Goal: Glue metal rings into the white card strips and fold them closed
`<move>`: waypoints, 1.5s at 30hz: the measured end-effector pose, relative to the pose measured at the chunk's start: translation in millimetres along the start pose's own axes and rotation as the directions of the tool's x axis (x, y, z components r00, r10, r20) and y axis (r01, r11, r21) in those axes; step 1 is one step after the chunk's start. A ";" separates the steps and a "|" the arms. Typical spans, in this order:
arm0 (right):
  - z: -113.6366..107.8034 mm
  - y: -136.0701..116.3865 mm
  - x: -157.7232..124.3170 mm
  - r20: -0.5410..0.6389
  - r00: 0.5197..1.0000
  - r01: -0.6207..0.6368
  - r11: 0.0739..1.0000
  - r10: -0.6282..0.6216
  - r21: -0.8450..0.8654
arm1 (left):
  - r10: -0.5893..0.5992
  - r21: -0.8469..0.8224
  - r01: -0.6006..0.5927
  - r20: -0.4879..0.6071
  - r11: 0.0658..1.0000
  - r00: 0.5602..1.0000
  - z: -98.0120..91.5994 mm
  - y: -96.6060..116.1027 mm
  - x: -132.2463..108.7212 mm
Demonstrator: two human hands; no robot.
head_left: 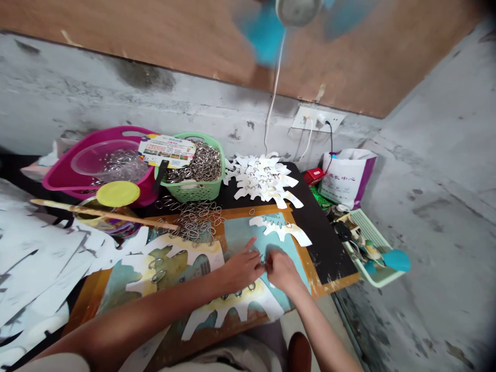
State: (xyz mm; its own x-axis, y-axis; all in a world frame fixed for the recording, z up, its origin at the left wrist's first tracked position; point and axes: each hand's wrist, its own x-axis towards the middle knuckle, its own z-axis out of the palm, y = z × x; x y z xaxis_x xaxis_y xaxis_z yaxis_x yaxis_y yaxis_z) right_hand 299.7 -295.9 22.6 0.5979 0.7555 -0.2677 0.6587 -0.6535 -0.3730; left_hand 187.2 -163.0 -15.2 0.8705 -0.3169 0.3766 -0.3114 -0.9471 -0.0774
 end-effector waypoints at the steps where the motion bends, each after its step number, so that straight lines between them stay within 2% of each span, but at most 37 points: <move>1: -0.3 0.3 -0.7 -0.014 1.000 0.010 1.000 -0.010 -0.011 | -0.003 -0.003 0.003 0.008 1.000 1.000 -0.3 0.4 -0.5; 4: -1.7 4.7 -1.0 -0.047 0.998 0.048 0.998 -0.050 -0.038 | -0.002 -0.035 0.003 0.034 0.999 0.999 -2.4 1.8 -2.8; 9: -1.5 11.0 0.2 -0.008 0.991 0.132 0.989 -0.133 -0.067 | -0.013 -0.070 0.017 0.068 0.997 0.998 -3.1 5.9 -11.2; 19: 0.9 3.0 -6.8 -0.018 0.999 0.044 0.993 -0.047 -0.113 | -0.080 -0.110 0.087 0.067 0.990 0.995 1.8 7.8 -22.8; 23: 1.0 3.8 -9.2 -0.023 0.995 0.091 0.994 -0.093 -0.062 | -0.099 -0.140 0.108 0.071 0.984 0.993 4.4 8.2 -24.7; 27: -1.8 8.8 -8.4 -0.047 0.991 0.129 0.989 -0.126 0.067 | -0.138 -0.165 0.143 0.041 0.976 0.990 1.3 7.5 -25.0; 30: -12.0 13.1 -1.8 -0.071 0.984 0.177 0.966 -0.166 0.189 | -0.276 -0.236 0.267 -0.004 0.934 0.961 -12.6 2.4 -21.1; 31: -17.4 13.1 0.9 -0.098 0.978 0.204 0.945 -0.184 0.256 | -0.362 -0.284 0.339 -0.032 0.897 0.932 -19.0 0.2 -18.9; 32: -23.6 12.0 3.4 -0.135 0.970 0.236 0.909 -0.201 0.342 | -0.465 -0.344 0.420 -0.056 0.840 0.884 -25.6 -2.0 -16.3; 33: -30.3 9.4 5.4 -0.178 0.960 0.273 0.856 -0.214 0.439 | -0.577 -0.416 0.503 -0.066 0.758 0.814 -32.1 -3.8 -13.2; 34: -37.1 5.3 6.7 -0.223 0.949 0.311 0.787 -0.224 0.533 | -0.681 -0.496 0.575 -0.043 0.650 0.731 -38.1 -5.2 -9.6; 36: -49.5 -7.1 7.0 -0.291 0.927 0.374 0.649 -0.237 0.663 | -0.813 -0.650 0.649 0.082 0.395 0.577 -48.2 -6.6 -1.4; 37: -54.2 -14.8 6.1 -0.306 0.920 0.392 0.611 -0.245 0.688 | -0.833 -0.719 0.636 0.147 0.281 0.534 -52.3 -6.9 2.8; 38: -57.7 -22.9 4.7 -0.316 0.914 0.405 0.587 -0.253 0.701 | -0.834 -0.782 0.596 0.196 0.184 0.516 -56.1 -7.0 6.8; 40: -60.6 -38.3 1.4 -0.333 0.907 0.420 0.558 -0.256 0.716 | -0.824 -0.883 0.466 0.221 0.058 0.521 -63.0 -7.3 12.5; 42: -59.6 -49.9 -0.9 -0.337 0.910 0.414 0.516 -0.241 0.750 | -0.826 -0.934 0.357 0.208 -0.008 0.523 -70.3 -8.3 14.1; 45: -57.3 -57.4 -0.1 -0.237 0.936 0.329 0.407 -0.262 0.852 | -0.808 -0.946 0.320 0.230 -0.054 0.542 -82.6 -12.0 9.6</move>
State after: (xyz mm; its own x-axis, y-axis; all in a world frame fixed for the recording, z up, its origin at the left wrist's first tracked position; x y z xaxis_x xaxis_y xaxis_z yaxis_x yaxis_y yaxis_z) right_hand 287.9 -261.2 95.0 0.4953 0.8669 0.0572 0.0756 0.0226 -0.9969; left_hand 167.8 -150.5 65.6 0.8110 0.5825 0.0547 -0.0649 -0.0032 0.9979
